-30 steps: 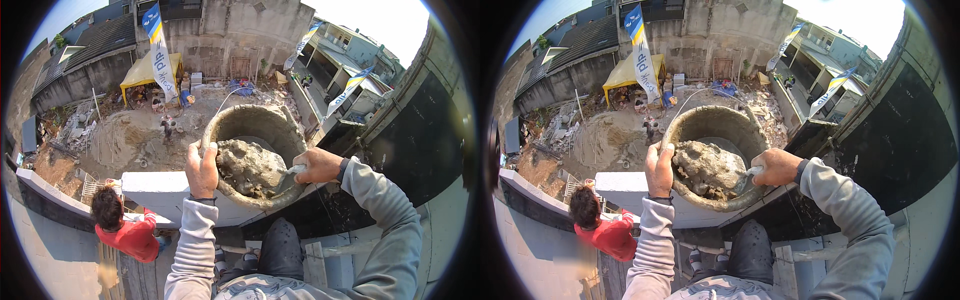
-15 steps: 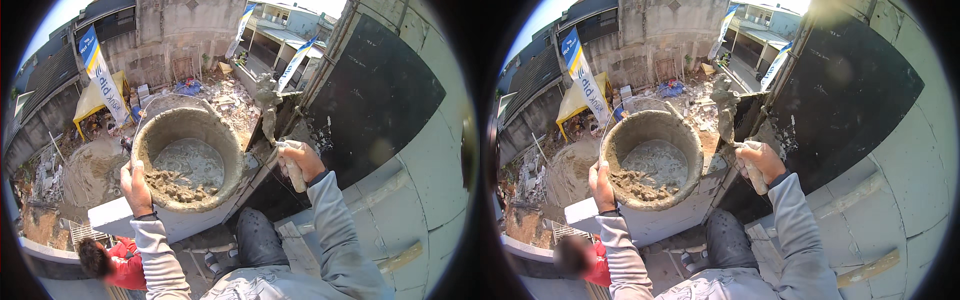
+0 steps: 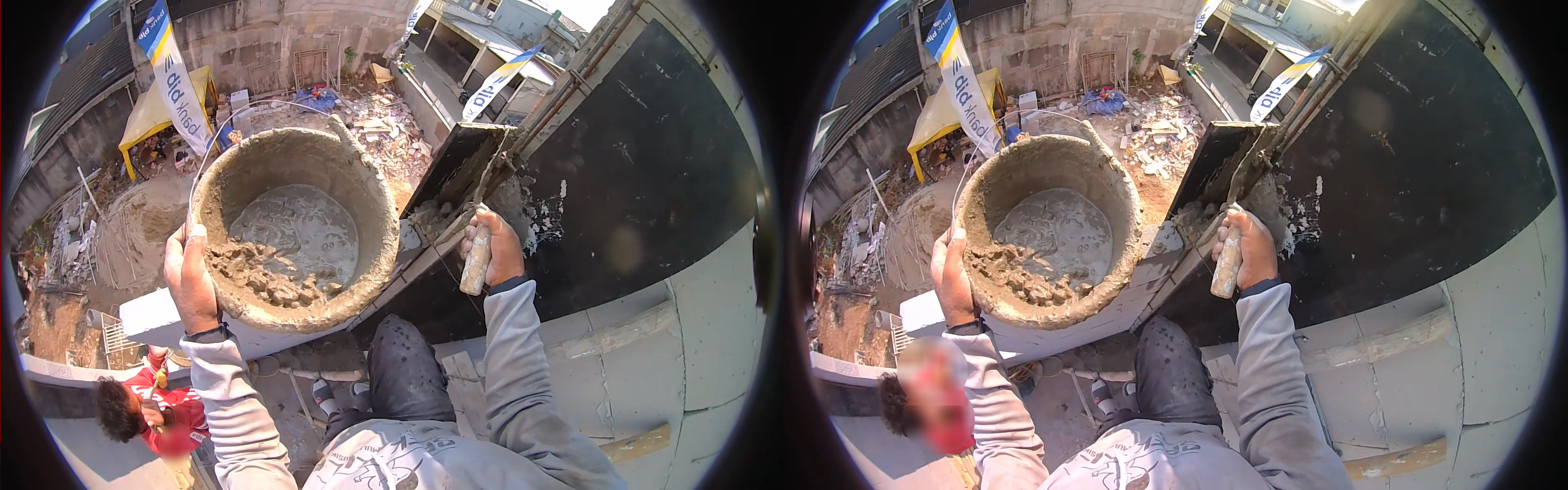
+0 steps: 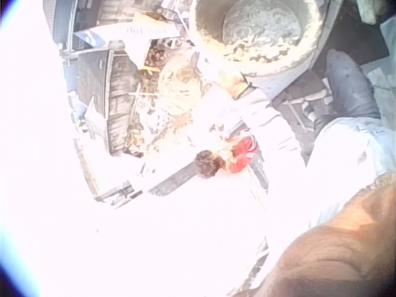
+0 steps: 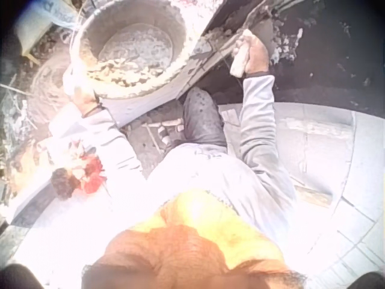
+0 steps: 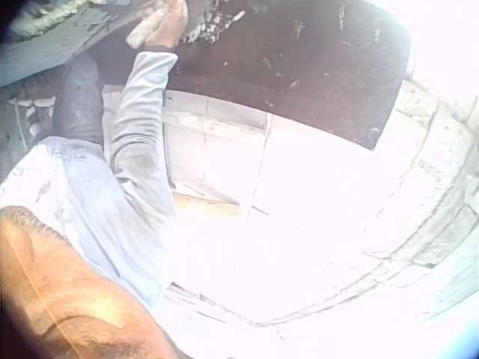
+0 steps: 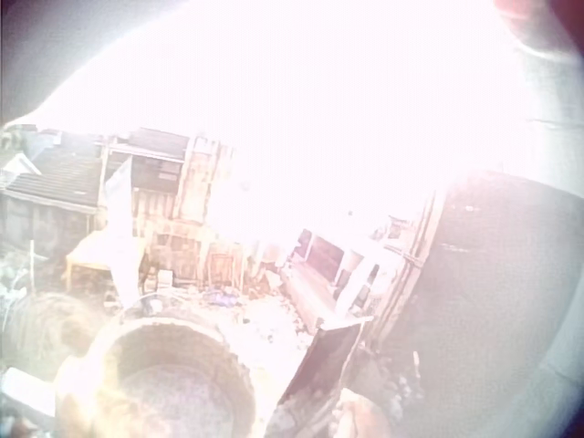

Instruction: The person applies cement mortar to a wall using a trowel, working from a ladder.

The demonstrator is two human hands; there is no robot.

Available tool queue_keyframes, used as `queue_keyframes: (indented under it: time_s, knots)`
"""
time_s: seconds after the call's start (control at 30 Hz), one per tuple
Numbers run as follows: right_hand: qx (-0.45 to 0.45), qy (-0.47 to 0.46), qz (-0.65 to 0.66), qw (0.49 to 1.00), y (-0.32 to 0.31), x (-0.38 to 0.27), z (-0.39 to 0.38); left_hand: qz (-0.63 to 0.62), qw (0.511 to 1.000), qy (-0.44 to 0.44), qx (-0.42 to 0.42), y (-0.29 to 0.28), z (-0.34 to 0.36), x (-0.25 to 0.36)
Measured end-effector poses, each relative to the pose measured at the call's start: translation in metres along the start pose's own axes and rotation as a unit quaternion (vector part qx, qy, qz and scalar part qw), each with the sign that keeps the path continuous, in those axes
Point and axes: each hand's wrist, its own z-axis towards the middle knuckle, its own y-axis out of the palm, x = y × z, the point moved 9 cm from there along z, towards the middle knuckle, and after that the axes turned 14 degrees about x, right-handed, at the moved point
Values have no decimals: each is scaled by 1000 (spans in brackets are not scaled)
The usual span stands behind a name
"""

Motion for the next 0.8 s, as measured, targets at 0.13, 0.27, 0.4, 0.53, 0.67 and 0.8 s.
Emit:
queue_keyframes:
  time_s: [0.13, 0.27, 0.4, 0.53, 0.67, 0.8]
  knots:
    - [-40, -75, -144, 986, 16, -15, -36, -35, 999, -23, -4, -4, -1, -2]
    - [-103, 2, -186, 977, 22, 10, -63, -39, 999, -17, 1, -6, -2, 0]
    - [-130, 116, -200, 964, 14, 83, -79, -24, 1000, -9, 1, -1, -3, 1]
    - [-104, 115, -152, 976, 10, 118, -60, -22, 1000, -3, -9, -1, 1, -3]
    - [-77, 128, -155, 977, 0, 117, -40, -2, 1000, 7, 1, -7, 3, -5]
    - [-39, 148, -159, 975, -8, 103, -33, -19, 1000, -6, 1, -5, -2, 2]
